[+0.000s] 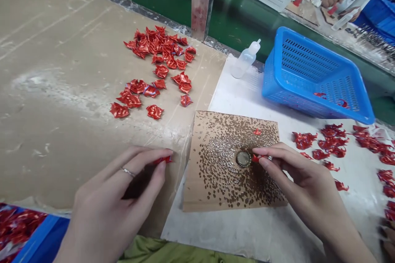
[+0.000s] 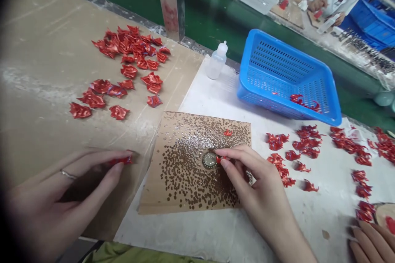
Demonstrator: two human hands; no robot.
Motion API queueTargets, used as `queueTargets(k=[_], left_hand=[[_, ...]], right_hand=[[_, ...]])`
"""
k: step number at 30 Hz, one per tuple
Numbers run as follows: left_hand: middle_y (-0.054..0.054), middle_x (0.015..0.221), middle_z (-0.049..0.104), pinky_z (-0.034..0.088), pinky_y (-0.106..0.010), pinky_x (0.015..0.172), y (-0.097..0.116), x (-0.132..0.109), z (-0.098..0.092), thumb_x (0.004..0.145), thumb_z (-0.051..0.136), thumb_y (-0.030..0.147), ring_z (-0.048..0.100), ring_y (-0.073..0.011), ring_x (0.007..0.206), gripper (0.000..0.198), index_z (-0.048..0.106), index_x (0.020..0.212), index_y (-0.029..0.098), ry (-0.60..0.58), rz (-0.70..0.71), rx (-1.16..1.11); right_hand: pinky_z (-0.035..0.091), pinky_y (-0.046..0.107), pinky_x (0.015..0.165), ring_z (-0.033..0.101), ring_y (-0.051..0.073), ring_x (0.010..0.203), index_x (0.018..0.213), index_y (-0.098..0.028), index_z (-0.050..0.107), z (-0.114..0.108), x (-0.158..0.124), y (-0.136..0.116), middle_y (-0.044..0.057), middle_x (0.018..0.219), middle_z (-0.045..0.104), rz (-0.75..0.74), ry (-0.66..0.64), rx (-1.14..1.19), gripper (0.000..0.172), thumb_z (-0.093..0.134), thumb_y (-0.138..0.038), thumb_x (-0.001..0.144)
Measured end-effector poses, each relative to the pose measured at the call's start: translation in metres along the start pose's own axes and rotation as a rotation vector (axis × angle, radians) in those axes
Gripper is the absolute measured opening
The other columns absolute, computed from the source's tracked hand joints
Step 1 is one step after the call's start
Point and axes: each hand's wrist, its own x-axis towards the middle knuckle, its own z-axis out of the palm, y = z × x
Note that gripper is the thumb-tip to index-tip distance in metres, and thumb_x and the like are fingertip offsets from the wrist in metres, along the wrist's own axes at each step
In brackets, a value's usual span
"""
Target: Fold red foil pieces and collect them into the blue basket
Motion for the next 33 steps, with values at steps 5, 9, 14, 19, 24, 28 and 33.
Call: queueTargets(k=[5, 9, 14, 19, 24, 28, 33], left_hand=[[0.009, 0.109, 0.076, 0.066, -0.038, 0.089, 0.002, -0.008, 0.003, 0.099, 0.054, 0.031, 0.077, -0.0187, 0.091, 0.026, 0.073, 0.113, 0.041, -0.019, 0.053, 0.066], [0.009, 0.107, 0.076, 0.064, -0.035, 0.086, 0.006, -0.013, 0.007, 0.099, 0.056, 0.027, 0.076, -0.0161, 0.090, 0.026, 0.074, 0.114, 0.039, -0.015, 0.042, 0.024], [0.003, 0.105, 0.076, 0.062, -0.030, 0.084, 0.012, -0.017, 0.011, 0.094, 0.070, 0.023, 0.074, -0.0149, 0.088, 0.021, 0.076, 0.113, 0.031, 0.025, 0.114, -0.070], [0.004, 0.107, 0.075, 0.056, -0.021, 0.088, 0.021, -0.015, 0.011, 0.097, 0.068, 0.016, 0.072, -0.0096, 0.089, 0.025, 0.074, 0.117, 0.028, -0.007, 0.185, -0.066], [0.003, 0.106, 0.074, 0.056, -0.020, 0.086, 0.026, -0.014, 0.013, 0.096, 0.069, 0.016, 0.072, -0.0093, 0.090, 0.026, 0.075, 0.119, 0.028, -0.007, 0.201, -0.090], [0.004, 0.108, 0.075, 0.057, -0.018, 0.087, 0.029, -0.015, 0.016, 0.098, 0.068, 0.018, 0.073, -0.0081, 0.090, 0.024, 0.075, 0.119, 0.028, -0.006, 0.198, -0.089], [0.005, 0.108, 0.077, 0.059, -0.015, 0.090, 0.038, -0.018, 0.021, 0.098, 0.069, 0.016, 0.074, -0.0068, 0.091, 0.023, 0.074, 0.117, 0.028, -0.006, 0.182, -0.145]], right_hand=[[0.049, 0.026, 0.051, 0.057, 0.015, 0.053, 0.099, -0.027, 0.085, 0.003, 0.000, -0.002, -0.002, 0.066, 0.068, 0.017, -0.013, -0.069, 0.013, 0.075, -0.028, 0.092], [0.046, 0.025, 0.051, 0.054, 0.013, 0.051, 0.099, -0.028, 0.084, 0.008, -0.002, 0.004, -0.004, 0.067, 0.067, -0.044, 0.029, -0.103, 0.012, 0.075, -0.024, 0.093], [0.046, 0.024, 0.052, 0.053, 0.012, 0.052, 0.100, -0.025, 0.082, 0.013, -0.001, 0.007, -0.003, 0.072, 0.071, -0.120, 0.014, -0.160, 0.013, 0.072, -0.020, 0.094], [0.045, 0.023, 0.051, 0.053, 0.011, 0.052, 0.100, -0.024, 0.082, 0.012, -0.001, 0.006, -0.004, 0.068, 0.066, -0.122, 0.029, -0.138, 0.015, 0.070, -0.017, 0.093], [0.047, 0.023, 0.053, 0.056, 0.011, 0.054, 0.099, -0.023, 0.083, 0.013, -0.001, 0.006, -0.001, 0.078, 0.074, -0.090, 0.018, -0.110, 0.015, 0.070, -0.018, 0.093], [0.046, 0.022, 0.053, 0.054, 0.010, 0.054, 0.098, -0.026, 0.084, 0.014, -0.002, 0.005, -0.002, 0.074, 0.072, -0.048, 0.045, -0.046, 0.015, 0.073, -0.019, 0.091], [0.039, 0.018, 0.047, 0.051, 0.010, 0.052, 0.095, -0.033, 0.086, 0.007, -0.005, 0.005, -0.004, 0.063, 0.065, 0.202, 0.011, 0.194, 0.009, 0.082, -0.029, 0.089]])
